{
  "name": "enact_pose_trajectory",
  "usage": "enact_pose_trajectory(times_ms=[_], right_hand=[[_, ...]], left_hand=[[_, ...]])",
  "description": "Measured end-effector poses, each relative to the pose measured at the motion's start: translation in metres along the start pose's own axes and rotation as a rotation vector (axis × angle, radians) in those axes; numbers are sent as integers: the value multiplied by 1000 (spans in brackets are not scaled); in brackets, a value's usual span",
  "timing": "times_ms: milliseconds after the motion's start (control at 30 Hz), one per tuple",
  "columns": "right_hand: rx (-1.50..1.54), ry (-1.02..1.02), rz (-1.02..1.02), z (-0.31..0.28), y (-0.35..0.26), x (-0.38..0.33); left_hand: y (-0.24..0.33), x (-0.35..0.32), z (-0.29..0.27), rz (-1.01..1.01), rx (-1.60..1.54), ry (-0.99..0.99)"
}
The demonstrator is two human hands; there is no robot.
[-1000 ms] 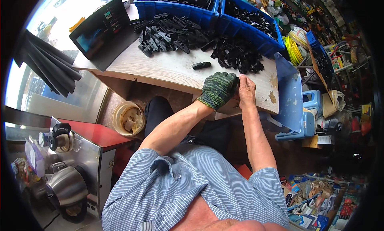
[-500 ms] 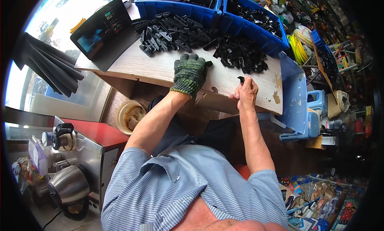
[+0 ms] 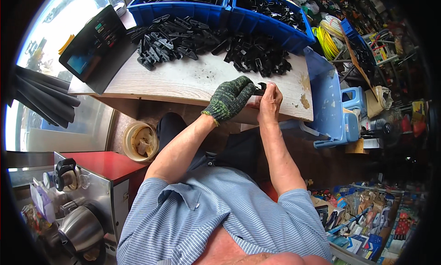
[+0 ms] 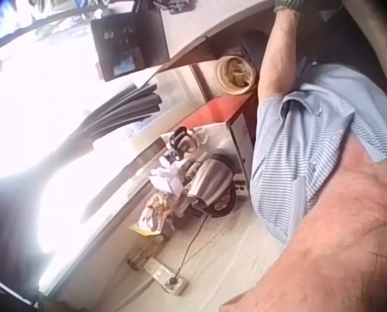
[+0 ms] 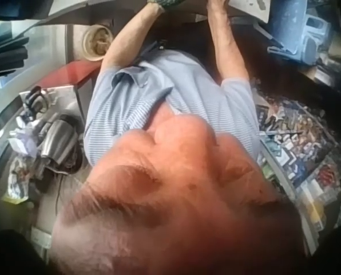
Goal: Sorting small black plastic components into blue bins on a workbench.
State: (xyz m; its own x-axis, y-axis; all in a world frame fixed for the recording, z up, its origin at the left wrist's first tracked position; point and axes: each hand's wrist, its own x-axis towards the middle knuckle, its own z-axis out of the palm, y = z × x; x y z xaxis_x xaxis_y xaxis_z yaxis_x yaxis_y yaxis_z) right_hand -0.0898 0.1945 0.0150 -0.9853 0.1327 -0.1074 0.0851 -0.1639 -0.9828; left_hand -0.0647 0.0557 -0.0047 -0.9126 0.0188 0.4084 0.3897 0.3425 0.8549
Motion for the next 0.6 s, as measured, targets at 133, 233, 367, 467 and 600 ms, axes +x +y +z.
enact_pose_trajectory(times_ms=[133,233,367,467,600], right_hand=[[-33,-22,-20,-18,27,21],[-331,-18,-380,-22,39,29],[-216,-103,-266,-18,22,12],[-255,-206,-433,-31,23,16],[-191,-209,-444,-29,25,10]], left_hand=[[8,5,0,-39,0,-10],[7,6,13,-136,2,49],[25,-3,33,-141,163,127],[35,-1,45,-8,432,17],[29,-6,49,100,430,87]])
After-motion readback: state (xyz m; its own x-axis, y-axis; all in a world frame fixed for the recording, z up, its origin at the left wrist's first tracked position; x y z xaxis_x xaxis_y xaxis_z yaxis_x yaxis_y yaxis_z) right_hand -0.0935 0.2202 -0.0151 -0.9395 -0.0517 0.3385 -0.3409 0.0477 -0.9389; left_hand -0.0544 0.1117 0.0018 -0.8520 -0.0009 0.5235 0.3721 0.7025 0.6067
